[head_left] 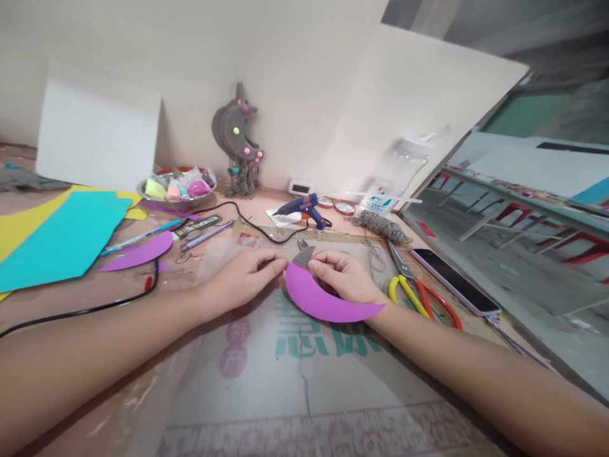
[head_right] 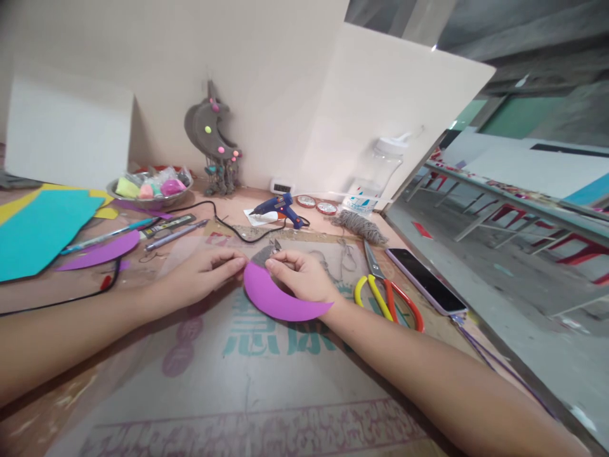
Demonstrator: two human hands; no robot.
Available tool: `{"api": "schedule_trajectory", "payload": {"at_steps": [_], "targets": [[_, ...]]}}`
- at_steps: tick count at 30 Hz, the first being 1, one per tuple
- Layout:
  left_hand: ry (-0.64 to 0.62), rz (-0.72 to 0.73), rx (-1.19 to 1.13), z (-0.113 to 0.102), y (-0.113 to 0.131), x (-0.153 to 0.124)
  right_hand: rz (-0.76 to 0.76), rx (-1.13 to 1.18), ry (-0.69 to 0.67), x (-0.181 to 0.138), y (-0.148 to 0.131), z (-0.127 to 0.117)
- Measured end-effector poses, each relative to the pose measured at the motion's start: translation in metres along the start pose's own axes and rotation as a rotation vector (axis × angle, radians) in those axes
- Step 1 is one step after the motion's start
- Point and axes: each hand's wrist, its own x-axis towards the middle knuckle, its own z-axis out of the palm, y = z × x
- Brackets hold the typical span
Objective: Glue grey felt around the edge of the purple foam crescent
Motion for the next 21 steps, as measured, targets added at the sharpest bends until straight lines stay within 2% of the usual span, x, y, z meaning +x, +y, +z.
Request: {"api": "schedule_trajectory", "payload": {"at_steps": [6, 11, 15, 18, 21], "targets": [[0.070, -0.069, 0.014, -0.0007, -0.0001, -0.0003, 0.027, -0.002, 0.090, 0.0001, -0.0051, 0.0013], [0.088, -0.099, 0.039, -0.0011, -0.0025, 0.0005, 0.029, 0.037, 0.085, -0.0006, -0.0065, 0.0003], [0.148, -0.096, 0.009, -0.0018, -0.0015, 0.0013, 0.012, 0.063, 0.077, -0.0010, -0.0066, 0.0000], [0.166, -0.086, -0.016, -0.0022, -0.0008, 0.0011, 0.015, 0.037, 0.038, -0.0004, -0.0042, -0.0002], [0.137, -0.012, -0.022, -0.0023, -0.0022, 0.0005, 0.004, -0.003, -0.062, -0.0002, 0.0001, -0.0009]]}}
